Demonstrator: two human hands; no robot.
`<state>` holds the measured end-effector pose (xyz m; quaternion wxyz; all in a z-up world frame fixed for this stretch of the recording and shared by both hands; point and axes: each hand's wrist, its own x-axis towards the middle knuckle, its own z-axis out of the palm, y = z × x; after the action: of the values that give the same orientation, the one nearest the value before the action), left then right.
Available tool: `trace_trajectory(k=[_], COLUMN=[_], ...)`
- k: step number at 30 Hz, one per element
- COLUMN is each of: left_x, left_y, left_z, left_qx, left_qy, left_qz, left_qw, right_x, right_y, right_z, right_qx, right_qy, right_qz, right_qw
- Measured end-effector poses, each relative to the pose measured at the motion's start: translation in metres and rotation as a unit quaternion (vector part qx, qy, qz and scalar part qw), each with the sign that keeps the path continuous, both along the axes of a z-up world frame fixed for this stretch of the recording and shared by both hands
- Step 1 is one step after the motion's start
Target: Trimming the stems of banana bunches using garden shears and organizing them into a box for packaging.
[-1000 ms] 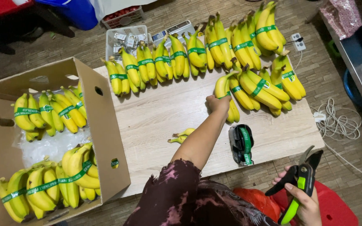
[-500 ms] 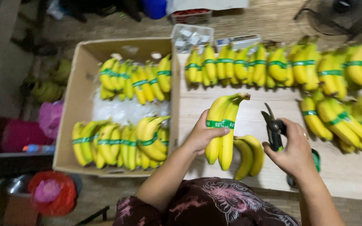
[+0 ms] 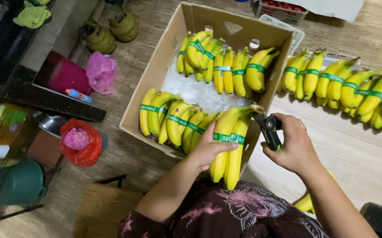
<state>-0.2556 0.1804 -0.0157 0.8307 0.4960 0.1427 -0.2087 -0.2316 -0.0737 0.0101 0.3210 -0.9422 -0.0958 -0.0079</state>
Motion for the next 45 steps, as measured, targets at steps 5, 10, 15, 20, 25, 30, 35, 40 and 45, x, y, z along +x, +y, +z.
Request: trace_trajectory(k=[5, 10, 15, 20, 25, 30, 35, 40, 45], left_x=[0.001, -0.001, -0.004, -0.011, -0.008, 0.009, 0.1, 0.186, 0.18], left_y=[0.026, 0.041, 0.043, 0.046, 0.048, 0.047, 0.029, 0.043, 0.049], left_z=[0.002, -0.003, -0.006, -0.007, 0.005, 0.04, 0.074, 0.013, 0.016], left_qx=[0.011, 0.021, 0.019, 0.01, 0.0, 0.022, 0.019, -0.001, 0.01], left_qy=[0.008, 0.017, 0.033, 0.072, 0.082, 0.11, 0.194, 0.189, 0.14], left_qz=[0.002, 0.001, 0.004, -0.002, -0.01, -0.002, 0.239, 0.467, 0.502], left_qw=[1.0, 1.0, 0.999, 0.997, 0.997, 0.994, 0.951, 0.864, 0.853], right_x=[0.009, 0.016, 0.017, 0.012, 0.006, 0.0, -0.025, -0.068, -0.128], right_y=[0.022, 0.034, 0.035, 0.036, 0.034, 0.015, -0.023, -0.049, -0.1], right_z=[-0.001, -0.005, -0.013, -0.009, -0.008, -0.01, -0.016, 0.002, -0.016], right_qx=[-0.019, -0.024, -0.059, -0.09, -0.065, 0.007, 0.078, 0.156, 0.408], right_qy=[0.012, 0.046, 0.069, 0.135, 0.129, 0.143, 0.058, 0.076, 0.051], right_qz=[0.025, 0.028, 0.029, 0.017, -0.018, -0.064, -0.08, -0.16, -0.222], right_qw=[0.999, 0.998, 0.995, 0.987, 0.989, 0.988, 0.992, 0.972, 0.884])
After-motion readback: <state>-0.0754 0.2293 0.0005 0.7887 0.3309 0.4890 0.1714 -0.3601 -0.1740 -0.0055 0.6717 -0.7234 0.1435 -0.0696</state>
